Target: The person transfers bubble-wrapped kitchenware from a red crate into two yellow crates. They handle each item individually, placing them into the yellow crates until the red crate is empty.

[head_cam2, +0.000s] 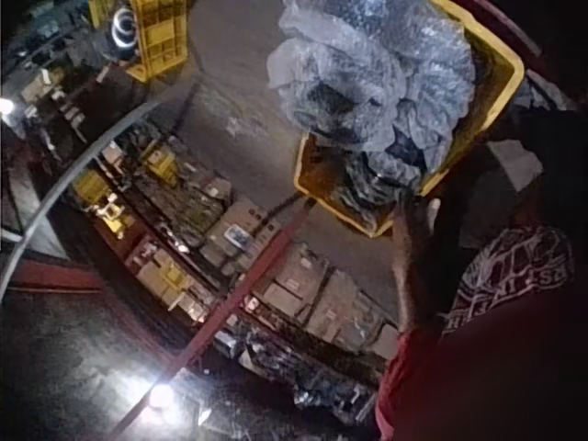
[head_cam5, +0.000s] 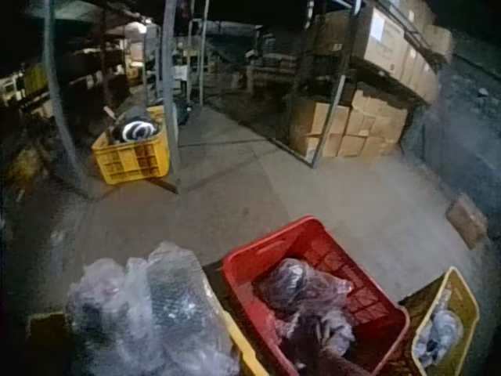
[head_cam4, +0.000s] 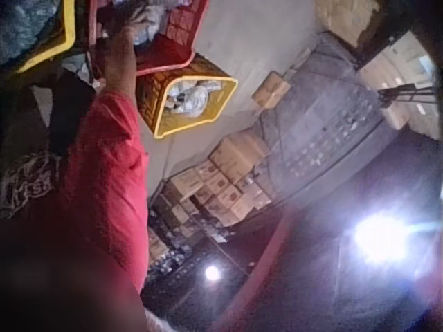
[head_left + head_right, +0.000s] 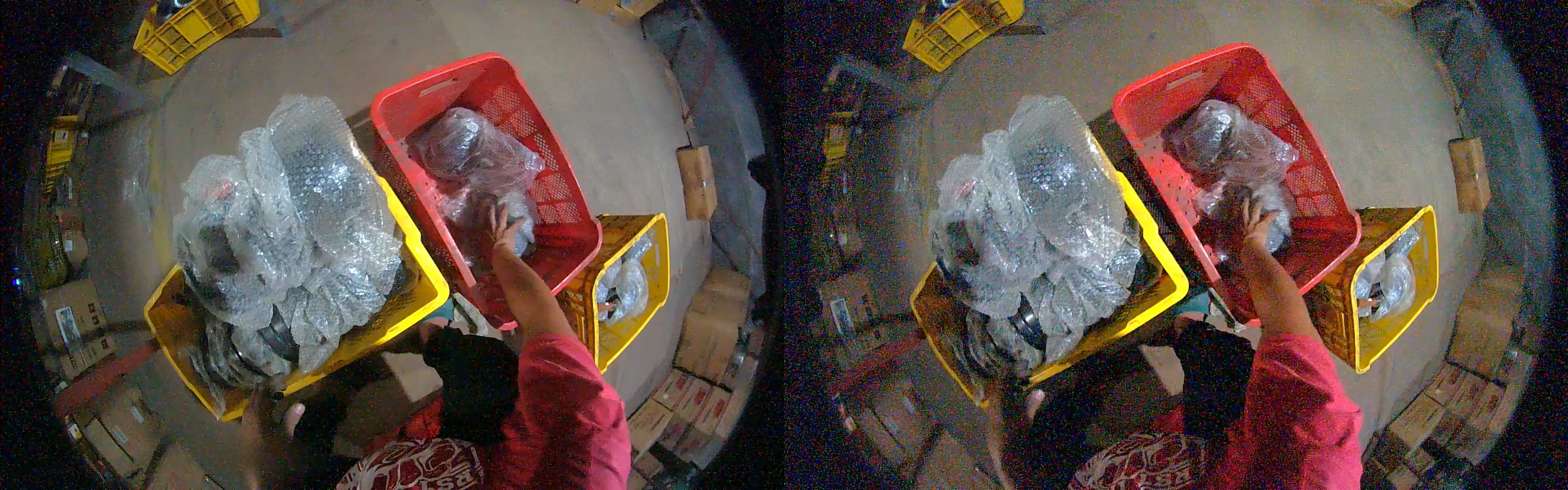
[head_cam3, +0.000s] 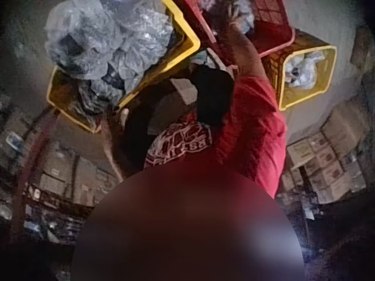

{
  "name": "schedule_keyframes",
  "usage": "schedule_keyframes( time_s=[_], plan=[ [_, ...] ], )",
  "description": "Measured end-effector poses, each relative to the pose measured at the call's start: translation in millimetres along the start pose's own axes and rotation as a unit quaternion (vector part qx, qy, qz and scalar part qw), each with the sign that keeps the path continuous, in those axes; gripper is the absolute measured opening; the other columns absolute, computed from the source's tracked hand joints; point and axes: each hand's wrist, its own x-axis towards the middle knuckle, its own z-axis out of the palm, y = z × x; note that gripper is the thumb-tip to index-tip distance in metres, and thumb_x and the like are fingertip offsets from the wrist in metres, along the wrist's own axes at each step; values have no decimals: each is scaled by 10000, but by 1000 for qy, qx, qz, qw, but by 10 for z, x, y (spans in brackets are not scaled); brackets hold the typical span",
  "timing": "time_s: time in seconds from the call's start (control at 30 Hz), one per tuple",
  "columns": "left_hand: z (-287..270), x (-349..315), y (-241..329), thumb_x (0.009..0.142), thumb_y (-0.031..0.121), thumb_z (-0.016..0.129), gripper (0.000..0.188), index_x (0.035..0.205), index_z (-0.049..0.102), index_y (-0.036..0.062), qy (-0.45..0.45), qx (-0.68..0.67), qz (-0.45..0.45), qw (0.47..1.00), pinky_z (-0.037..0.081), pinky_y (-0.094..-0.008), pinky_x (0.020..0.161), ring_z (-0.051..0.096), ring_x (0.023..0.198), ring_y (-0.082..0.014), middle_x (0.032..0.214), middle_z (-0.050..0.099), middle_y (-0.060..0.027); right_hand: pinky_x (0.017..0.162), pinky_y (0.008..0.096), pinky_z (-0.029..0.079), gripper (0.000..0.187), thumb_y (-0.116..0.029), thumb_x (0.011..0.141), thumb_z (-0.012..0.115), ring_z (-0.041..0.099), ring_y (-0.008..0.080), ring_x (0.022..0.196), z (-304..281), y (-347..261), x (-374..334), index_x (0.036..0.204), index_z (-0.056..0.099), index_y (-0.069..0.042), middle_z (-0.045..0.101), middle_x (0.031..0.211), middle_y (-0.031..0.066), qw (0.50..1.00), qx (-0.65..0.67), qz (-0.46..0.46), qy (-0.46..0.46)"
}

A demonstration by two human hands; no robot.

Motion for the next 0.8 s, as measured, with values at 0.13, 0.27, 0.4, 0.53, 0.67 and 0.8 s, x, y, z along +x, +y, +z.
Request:
schedule_keyframes(
  time_s=[0.13, 0.27, 0.4, 0.53, 0.67, 0.8],
  plan=[
    [-36, -2, 18, 877, 182, 682, 419, 1249, 553, 38, -5, -15, -18, 1000, 437, -405, 986, 569, 1116, -292, 1175, 598, -149, 927, 830, 276, 735, -399, 948, 545, 55, 458, 1470, -51, 168, -31, 1569, 166, -290, -97, 1635, 72, 998, -36, -28, -33],
    [-57, -19, 44, 869, 191, 700, 439, 1255, 553, 41, -21, -72, -51, 996, 437, -405, 991, 566, 1136, -286, 1187, 602, -148, 956, 867, 143, 713, -545, 970, 418, 24, 485, 1464, -166, 48, -18, 1569, 172, -247, -9, 1644, 70, 997, 32, -64, -11],
    [-144, 61, 36, 845, 187, 736, 485, 1275, 558, 50, -66, 11, -55, 996, 436, -406, 1006, 561, 1172, -278, 1223, 610, -139, 935, 884, 106, 721, -581, 972, 379, 20, 468, 1470, -226, -141, -29, 1568, 172, -232, 58, 1642, 58, 995, 94, -40, 1],
    [-218, 104, 20, 841, 194, 737, 510, 1295, 551, 58, -124, 9, -57, 991, 434, -409, 1020, 555, 1196, -304, 1257, 603, -150, 944, 856, 178, 703, -566, 972, 392, 35, 456, 1473, -31, -37, -31, 1567, 147, -284, 43, 1644, 50, 990, 126, -60, -11],
    [-169, -10, -99, 850, 228, 726, 519, 1304, 541, 58, -36, -124, -80, 988, 429, -410, 1029, 551, 1211, -338, 1277, 596, -180, 976, 745, 318, 653, -473, 970, 472, 98, 421, 1474, 243, 319, -27, 1549, 199, -346, 72, 1639, 36, 985, 144, -95, 30],
    [-154, 64, -381, 855, 220, 722, 511, 1306, 538, 66, -107, 32, 0, 994, 435, -425, 1026, 557, 1201, -359, 1276, 598, -195, 1024, 658, 349, 762, -193, 953, 547, 179, 363, 1465, 201, 502, -1, 1554, 125, -397, 100, 1629, 21, 992, 127, -19, -9]
  ],
)
